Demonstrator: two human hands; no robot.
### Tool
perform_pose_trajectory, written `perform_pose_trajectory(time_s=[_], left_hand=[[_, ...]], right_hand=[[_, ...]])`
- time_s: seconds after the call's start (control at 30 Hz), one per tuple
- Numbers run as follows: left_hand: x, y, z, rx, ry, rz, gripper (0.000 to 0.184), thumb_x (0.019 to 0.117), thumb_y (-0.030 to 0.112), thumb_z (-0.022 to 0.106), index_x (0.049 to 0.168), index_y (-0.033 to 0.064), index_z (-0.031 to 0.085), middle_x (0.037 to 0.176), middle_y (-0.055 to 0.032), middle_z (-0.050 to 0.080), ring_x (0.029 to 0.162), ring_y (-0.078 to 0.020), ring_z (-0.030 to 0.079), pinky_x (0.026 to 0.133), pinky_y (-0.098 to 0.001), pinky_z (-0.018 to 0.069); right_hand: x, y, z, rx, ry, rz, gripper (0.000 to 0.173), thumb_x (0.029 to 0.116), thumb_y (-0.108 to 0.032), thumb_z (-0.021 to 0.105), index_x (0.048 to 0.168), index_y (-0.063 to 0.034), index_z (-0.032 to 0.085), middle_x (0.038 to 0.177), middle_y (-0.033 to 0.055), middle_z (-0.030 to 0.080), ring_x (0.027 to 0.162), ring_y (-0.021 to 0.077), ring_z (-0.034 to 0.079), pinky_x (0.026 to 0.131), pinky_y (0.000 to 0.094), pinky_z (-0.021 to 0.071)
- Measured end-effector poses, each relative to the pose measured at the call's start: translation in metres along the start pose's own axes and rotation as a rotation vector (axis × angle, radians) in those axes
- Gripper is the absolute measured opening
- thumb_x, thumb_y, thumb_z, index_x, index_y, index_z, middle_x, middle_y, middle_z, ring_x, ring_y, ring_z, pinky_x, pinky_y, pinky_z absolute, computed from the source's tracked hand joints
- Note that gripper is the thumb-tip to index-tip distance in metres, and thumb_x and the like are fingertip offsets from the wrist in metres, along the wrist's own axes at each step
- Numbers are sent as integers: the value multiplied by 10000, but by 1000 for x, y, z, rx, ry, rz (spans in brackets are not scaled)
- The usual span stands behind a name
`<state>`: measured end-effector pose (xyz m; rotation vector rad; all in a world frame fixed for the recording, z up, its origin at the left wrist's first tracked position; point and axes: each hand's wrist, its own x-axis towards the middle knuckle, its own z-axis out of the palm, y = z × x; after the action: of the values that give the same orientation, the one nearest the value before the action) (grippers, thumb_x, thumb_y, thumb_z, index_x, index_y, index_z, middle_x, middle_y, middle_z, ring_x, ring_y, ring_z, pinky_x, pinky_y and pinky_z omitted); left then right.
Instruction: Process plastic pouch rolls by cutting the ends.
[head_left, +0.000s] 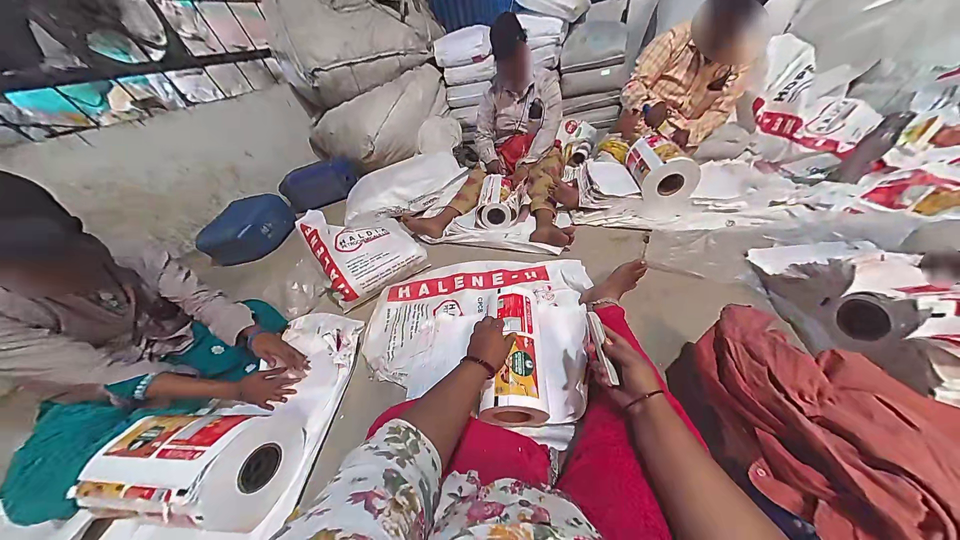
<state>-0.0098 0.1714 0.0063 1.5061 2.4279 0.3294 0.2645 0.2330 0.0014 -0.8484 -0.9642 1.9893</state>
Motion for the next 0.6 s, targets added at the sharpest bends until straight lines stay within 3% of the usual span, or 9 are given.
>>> perform_pose_trajectory(time_s=[0.17,0.33,0.43,0.57,0.6], left_hand=[[30,41,-12,52,-77,-46,659,946,407,683,1436,-13,547,1491,-271,495,1433,-442,420,1167,-588,377],[47,84,-29,-109,-99,-265,770,880,412,748,1436,-61,503,1443,-292,541,1387,-439,491,1141,-607,395],[58,87,-33,-222,-80,-370,866,856,411,776,1481,-77,430,1443,-303,534,1365,-433,517,1126,-606,412],[74,73,-29,-266,-80,-375,690,879,405,762,1341,-80,596,1392,-282,592,1335,-418,552,1111,-613,428],[75,71,-29,-261,-104,-369,681,900,399,746,1352,-84,584,1408,-281,580,1351,-410,540,1124,-604,420]], right_hand=[[-9,-2,1,-15,-41,6,490,1087,-193,381,1576,-157,360,942,66,649,522,79,501,433,213,405],[-8,0,-1,7,-92,-12,523,1069,-181,386,1586,-146,319,947,70,643,516,74,505,427,208,414],[-7,3,-1,14,-112,-23,527,1060,-174,386,1581,-133,317,951,68,640,512,71,504,427,207,420],[-5,2,2,3,-125,-36,522,1047,-159,406,1565,-127,353,947,77,653,518,78,511,432,219,423],[-5,1,1,-5,-130,-35,528,1044,-155,413,1567,-125,350,948,78,653,521,84,518,434,222,430]])
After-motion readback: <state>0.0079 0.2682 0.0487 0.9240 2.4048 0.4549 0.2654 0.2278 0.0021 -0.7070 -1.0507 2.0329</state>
